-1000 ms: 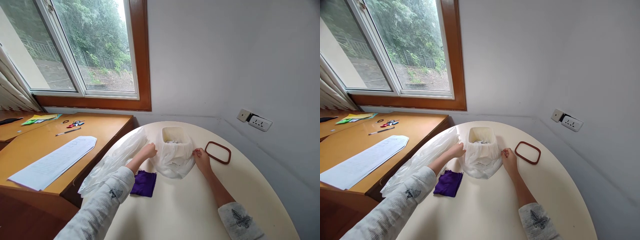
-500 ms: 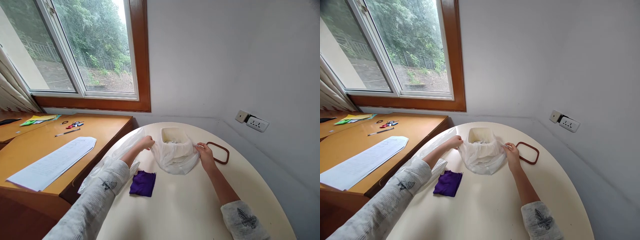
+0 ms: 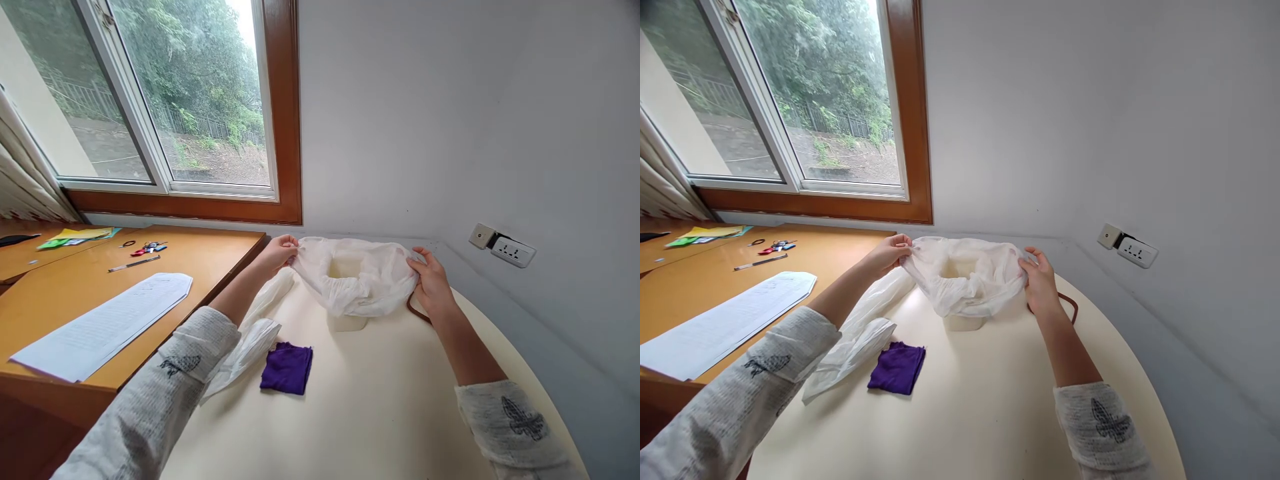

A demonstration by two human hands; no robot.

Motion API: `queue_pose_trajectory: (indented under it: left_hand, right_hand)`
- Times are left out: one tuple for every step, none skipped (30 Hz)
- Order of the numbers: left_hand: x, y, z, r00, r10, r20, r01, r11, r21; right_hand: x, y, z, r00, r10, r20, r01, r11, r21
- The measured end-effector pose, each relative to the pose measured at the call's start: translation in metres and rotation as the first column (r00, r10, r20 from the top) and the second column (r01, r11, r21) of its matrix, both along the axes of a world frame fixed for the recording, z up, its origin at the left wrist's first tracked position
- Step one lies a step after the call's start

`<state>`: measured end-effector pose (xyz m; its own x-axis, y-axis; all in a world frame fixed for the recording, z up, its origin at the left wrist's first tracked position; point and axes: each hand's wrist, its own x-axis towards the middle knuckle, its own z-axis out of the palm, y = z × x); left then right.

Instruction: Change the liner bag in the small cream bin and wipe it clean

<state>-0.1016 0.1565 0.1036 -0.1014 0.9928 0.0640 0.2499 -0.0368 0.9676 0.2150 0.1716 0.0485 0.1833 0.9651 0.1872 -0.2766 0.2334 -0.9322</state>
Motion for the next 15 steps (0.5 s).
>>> queue_pose_trajectory:
  left_hand:
    - [-0.002, -0.003, 0.005, 1.000, -0.017, 0.007, 0.017, 1.000, 0.006]
    - [-0.005, -0.005, 0.009, 0.999, -0.035, 0.008, 0.035, 0.999, 0.008]
    - [-0.008, -0.007, 0.013, 0.999, -0.051, 0.004, 0.051, 0.999, 0.006]
    - [-0.012, -0.009, 0.016, 0.998, -0.066, -0.006, 0.066, 0.998, 0.000]
    - [-0.015, -0.010, 0.018, 0.997, -0.081, -0.021, 0.080, 0.997, -0.008]
    - [-0.019, -0.012, 0.021, 0.995, -0.094, -0.037, 0.093, 0.995, -0.019]
    - [-0.023, -0.013, 0.023, 0.993, -0.104, -0.051, 0.103, 0.994, -0.029]
    - [-0.026, -0.015, 0.026, 0.991, -0.112, -0.072, 0.110, 0.993, -0.038]
    - [-0.029, -0.016, 0.030, 0.988, -0.113, -0.102, 0.109, 0.993, -0.042]
    - [-0.032, -0.018, 0.034, 0.984, -0.108, -0.140, 0.104, 0.994, -0.038]
    - [-0.034, -0.021, 0.039, 0.978, -0.100, -0.185, 0.096, 0.995, -0.027]
    - [-0.036, -0.023, 0.045, 0.968, -0.090, -0.234, 0.090, 0.996, -0.008]
    - [-0.038, -0.025, 0.051, 0.954, -0.083, -0.288, 0.090, 0.996, 0.012]
    - [-0.040, -0.028, 0.057, 0.936, -0.078, -0.343, 0.094, 0.995, 0.029]
    - [-0.042, -0.029, 0.063, 0.912, -0.075, -0.403, 0.101, 0.994, 0.042]
  right_hand:
    - [0.002, -0.003, 0.005, 1.000, 0.005, -0.004, -0.005, 1.000, 0.009]
    - [0.003, -0.006, 0.010, 1.000, 0.011, -0.005, -0.011, 1.000, 0.013]
    - [0.005, -0.009, 0.014, 1.000, 0.018, -0.002, -0.018, 1.000, 0.013]
    - [0.007, -0.012, 0.018, 1.000, 0.026, 0.001, -0.026, 1.000, 0.012]
    - [0.010, -0.016, 0.021, 0.999, 0.036, 0.005, -0.036, 0.999, 0.012]
    - [0.012, -0.019, 0.024, 0.999, 0.044, 0.009, -0.044, 0.999, 0.017]
    - [0.015, -0.021, 0.026, 0.999, 0.050, 0.016, -0.051, 0.998, 0.026]
    - [0.018, -0.023, 0.028, 0.998, 0.054, 0.024, -0.055, 0.998, 0.038]
    - [0.021, -0.025, 0.031, 0.998, 0.055, 0.030, -0.057, 0.997, 0.052]
    - [0.024, -0.026, 0.033, 0.998, 0.054, 0.028, -0.056, 0.996, 0.068]
    - [0.027, -0.027, 0.036, 0.998, 0.054, 0.018, -0.055, 0.995, 0.084]
    - [0.029, -0.027, 0.040, 0.999, 0.053, 0.002, -0.053, 0.994, 0.098]
    - [0.031, -0.027, 0.044, 0.999, 0.051, -0.016, -0.049, 0.992, 0.113]
    - [0.033, -0.027, 0.048, 0.998, 0.045, -0.033, -0.040, 0.991, 0.128]
    - [0.034, -0.027, 0.052, 0.998, 0.036, -0.046, -0.029, 0.990, 0.141]
